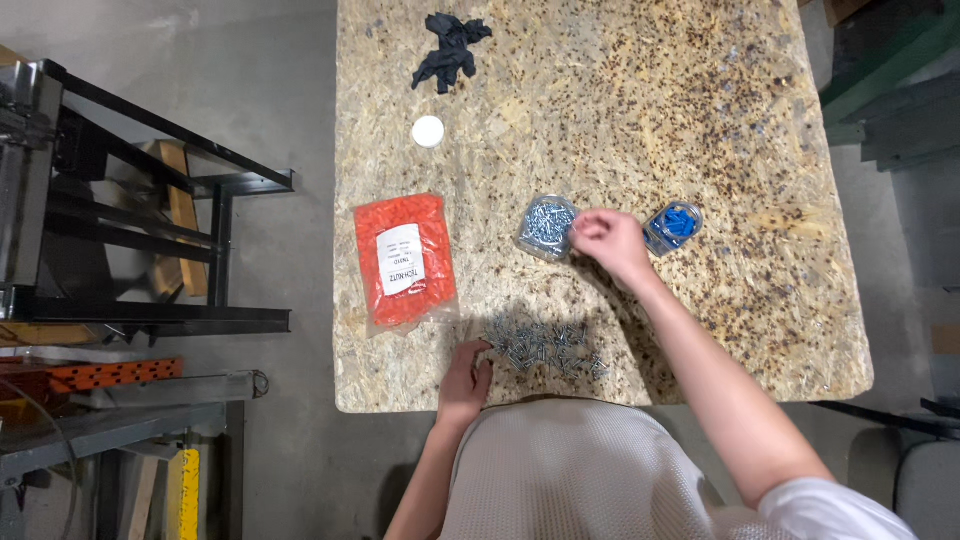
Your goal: The person repeatedly picks up small metal fasteners from a pile on a workbench and places them into a clear plastic bag. The person uses both hands to gather and transfer the fasteners. The task continues throughout the clip without a visible final state.
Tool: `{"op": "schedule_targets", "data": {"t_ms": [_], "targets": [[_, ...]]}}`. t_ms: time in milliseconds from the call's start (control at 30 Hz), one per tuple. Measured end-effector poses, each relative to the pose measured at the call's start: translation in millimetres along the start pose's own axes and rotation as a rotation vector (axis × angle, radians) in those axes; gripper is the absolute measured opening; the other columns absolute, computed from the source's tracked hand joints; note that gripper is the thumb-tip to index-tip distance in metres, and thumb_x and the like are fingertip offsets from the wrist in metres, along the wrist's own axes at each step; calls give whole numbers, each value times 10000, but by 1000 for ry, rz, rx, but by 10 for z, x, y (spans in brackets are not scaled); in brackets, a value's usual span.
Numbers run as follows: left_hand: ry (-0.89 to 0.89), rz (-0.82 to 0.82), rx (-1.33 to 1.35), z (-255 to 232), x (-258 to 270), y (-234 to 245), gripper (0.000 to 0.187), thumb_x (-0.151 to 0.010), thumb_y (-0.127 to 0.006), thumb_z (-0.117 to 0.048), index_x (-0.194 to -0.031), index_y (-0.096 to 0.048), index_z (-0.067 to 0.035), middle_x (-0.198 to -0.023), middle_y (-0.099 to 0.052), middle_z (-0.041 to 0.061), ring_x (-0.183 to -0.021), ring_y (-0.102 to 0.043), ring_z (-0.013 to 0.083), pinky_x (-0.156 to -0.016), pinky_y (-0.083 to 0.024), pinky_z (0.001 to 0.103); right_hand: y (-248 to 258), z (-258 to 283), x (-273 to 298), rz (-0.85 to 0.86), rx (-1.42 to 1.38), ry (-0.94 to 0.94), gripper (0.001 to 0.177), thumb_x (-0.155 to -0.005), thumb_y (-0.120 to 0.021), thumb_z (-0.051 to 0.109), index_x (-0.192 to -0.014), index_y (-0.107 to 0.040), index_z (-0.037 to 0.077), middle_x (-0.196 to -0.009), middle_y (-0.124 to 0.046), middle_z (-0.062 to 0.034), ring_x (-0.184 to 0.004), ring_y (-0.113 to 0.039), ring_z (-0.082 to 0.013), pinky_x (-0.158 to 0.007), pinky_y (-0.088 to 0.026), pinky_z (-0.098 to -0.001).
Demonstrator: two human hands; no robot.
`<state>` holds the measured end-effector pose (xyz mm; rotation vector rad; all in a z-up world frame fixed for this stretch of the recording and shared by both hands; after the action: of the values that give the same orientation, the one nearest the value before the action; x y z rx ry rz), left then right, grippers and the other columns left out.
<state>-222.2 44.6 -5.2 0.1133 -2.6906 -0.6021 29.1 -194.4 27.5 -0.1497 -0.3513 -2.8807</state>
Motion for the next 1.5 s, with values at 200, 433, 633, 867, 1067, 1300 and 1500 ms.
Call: {"op": "schedule_targets", "data": {"t_ms": [200, 433, 633, 867, 1067, 1300, 1500], "targets": [[39, -30, -56, 201, -91, -12, 305, -1026, -507, -259, -1322, -576, -245, -1244, -627, 74, -823, -662, 310, -781, -559, 495, -261, -306, -676, 142, 261, 41, 253, -711, -786, 75, -958, -786, 128, -800, -753, 17, -675, -639, -48, -741, -552, -264], [66, -95, 18, 251, -118, -3, 278, -1036, -502, -260, -1294, -591, -208, -1199, -626, 57, -793, -665, 252, -733, -568, 452, -252, -175, -713, 128, 157, 9, 216, -747, -734, 15, -960, -756, 46, -811, -753, -63, -551, -680, -96, -586, -575, -244], [71, -119, -149, 251, -179, -17, 259, -1022, -511, -251, -1271, -580, -240, -1219, -620, 46, -809, -698, 296, -746, -581, 495, -207, 37, -460, 109, 392, 147, 203, -761, -782, 54, -963, -785, 69, -813, -733, -96, -593, -674, -168, -565, -549, -296], [93, -67, -306, 297, -324, -7, 258, -961, -614, -357, -1213, -632, -306, -1231, -618, -27, -1093, -692, 290, -896, -586, 476, -222, -401, 370, -65, 310, 263, 256, -956, -645, 53, -1207, -696, 67, -885, -706, -139, -656, -647, -253, -627, -543, -357], [7, 84, -540, 409, -481, -234, 217, -987, -552, -353, -1174, -653, -309, -1172, -604, -29, -1030, -703, 323, -871, -591, 505, -271, -933, 1145, 242, 594, -197, 287, -943, -581, 365, -1182, -633, 214, -968, -722, -123, -950, -698, -348, -826, -552, -513], [12, 66, -663, 236, -456, -240, 165, -987, -526, -314, -1133, -604, -320, -1111, -586, -46, -1024, -708, 289, -873, -604, 484, 21, -978, 1299, 296, 666, -66, 309, -939, -614, 213, -1235, -639, 125, -1014, -725, -154, -1016, -690, -393, -856, -551, -537], [-49, 28, -748, 268, -543, -280, 127, -971, -546, -289, -1087, -594, -269, -1081, -561, -31, -960, -714, 311, -842, -615, 489, -177, -961, 1376, 398, 716, -96, 317, -962, -615, 287, -1239, -659, 139, -1022, -702, -92, -982, -706, -319, -779, -564, -443]]}}
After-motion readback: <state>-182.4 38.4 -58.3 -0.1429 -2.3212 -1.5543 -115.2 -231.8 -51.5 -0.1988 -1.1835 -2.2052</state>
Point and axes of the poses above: each hand's wrist, its own x-axis away from the middle knuckle, its own y-axis out of the back of the hand, z = x × y, the point moved 4 cm from there along -x, towards the middle knuckle
